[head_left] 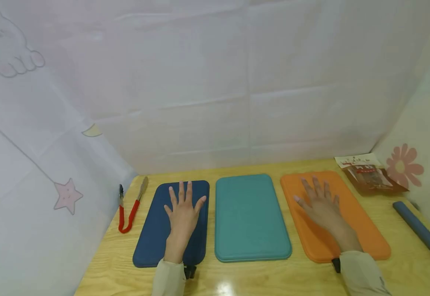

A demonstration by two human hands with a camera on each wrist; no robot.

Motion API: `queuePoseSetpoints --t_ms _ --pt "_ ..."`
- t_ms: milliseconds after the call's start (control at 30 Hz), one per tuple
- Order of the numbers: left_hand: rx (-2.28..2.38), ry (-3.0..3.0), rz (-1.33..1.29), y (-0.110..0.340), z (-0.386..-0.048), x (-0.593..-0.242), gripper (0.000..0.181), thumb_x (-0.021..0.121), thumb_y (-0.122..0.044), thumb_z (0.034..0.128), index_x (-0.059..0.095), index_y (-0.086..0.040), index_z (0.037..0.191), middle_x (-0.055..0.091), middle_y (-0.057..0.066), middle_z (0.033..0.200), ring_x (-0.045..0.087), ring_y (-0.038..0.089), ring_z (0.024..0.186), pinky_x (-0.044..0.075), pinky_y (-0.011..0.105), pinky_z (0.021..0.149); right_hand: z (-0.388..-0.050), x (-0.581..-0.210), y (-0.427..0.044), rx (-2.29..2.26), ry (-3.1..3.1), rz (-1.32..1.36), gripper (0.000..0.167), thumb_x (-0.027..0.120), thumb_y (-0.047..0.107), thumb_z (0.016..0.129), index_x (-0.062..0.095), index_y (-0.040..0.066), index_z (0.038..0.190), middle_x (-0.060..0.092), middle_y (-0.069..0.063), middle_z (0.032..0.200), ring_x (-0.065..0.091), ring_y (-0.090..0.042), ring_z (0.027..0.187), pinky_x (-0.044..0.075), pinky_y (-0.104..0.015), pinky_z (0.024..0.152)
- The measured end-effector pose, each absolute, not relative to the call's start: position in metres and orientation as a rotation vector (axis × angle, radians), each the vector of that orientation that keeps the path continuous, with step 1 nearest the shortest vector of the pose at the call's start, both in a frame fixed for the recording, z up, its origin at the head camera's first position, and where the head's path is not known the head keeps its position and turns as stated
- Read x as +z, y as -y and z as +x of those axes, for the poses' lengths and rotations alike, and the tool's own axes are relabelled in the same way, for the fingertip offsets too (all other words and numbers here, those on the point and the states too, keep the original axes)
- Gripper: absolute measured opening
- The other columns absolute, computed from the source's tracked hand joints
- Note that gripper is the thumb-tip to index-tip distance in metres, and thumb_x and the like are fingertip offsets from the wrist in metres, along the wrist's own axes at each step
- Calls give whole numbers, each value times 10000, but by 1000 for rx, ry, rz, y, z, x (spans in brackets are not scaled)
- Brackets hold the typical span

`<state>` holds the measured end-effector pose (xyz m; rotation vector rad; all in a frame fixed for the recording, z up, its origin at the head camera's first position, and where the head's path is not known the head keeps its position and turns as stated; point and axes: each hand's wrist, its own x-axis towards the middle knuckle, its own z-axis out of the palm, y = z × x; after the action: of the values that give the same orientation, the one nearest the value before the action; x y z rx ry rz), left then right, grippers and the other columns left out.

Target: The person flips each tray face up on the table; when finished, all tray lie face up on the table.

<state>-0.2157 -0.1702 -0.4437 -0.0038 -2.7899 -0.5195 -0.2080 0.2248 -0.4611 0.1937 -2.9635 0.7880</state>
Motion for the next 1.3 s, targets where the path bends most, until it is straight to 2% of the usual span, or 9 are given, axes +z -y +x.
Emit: queuePoseSetpoints --t_ms 233,533,733,867,1033,1167,1300 --pt "-600 2851 -4 150 -216 -445 737 510 -484 968 211 -149 1553 142 128 1599 6 425 1446 158 764 1006 -208 -465 -233 945 2978 219 783 440 517 992 54 155 1570 -34 -256 1577 -100 -547 1383 -8 -795 971" --pt "-719 2813 -151 110 -209 -455 693 552 -393 976 253 -122 1539 199 140 1582 126 416 1438 311 689 997 -201 -472 -264 884 3056 163 790 411 548 989 26 176 1570 -53 -258 1575 -83 -579 1367 -6 -819 935" --pt "-842 2814 -368 87 -214 -455 608 565 -285 987 343 -20 1486 247 239 1540 183 480 1402 338 626 1023 -200 -480 -290 886 3070 117 797 406 545 992 46 122 1565 -49 -281 1565 -73 -605 1350 -2 -845 891" --pt "-984 2832 -501 72 -212 -456 600 553 -241 997 313 1 1491 277 256 1518 241 451 1394 325 556 1070 -198 -483 -298 890 3075 114 768 415 513 1002 126 57 1548 31 -320 1546 -3 -623 1338 54 -843 888" --pt "-1006 2769 -654 43 -201 -463 578 582 -157 976 343 73 1449 361 265 1469 343 414 1356 337 529 1072 -197 -487 -299 851 3093 126 741 447 497 997 250 -1 1509 144 -347 1516 119 -620 1318 147 -827 883" --pt "-1112 2772 -761 9 -195 -467 560 554 -139 987 333 97 1444 347 260 1481 331 396 1369 333 506 1082 -192 -487 -308 764 3113 92 743 473 501 985 304 -23 1483 170 -351 1503 132 -630 1307 163 -835 871" --pt "-1253 2843 -793 -26 -191 -470 579 536 -164 1001 294 46 1483 303 204 1525 295 340 1401 330 461 1096 -185 -486 -325 717 3135 77 748 536 477 962 347 -63 1444 191 -390 1467 148 -666 1273 204 -837 849"
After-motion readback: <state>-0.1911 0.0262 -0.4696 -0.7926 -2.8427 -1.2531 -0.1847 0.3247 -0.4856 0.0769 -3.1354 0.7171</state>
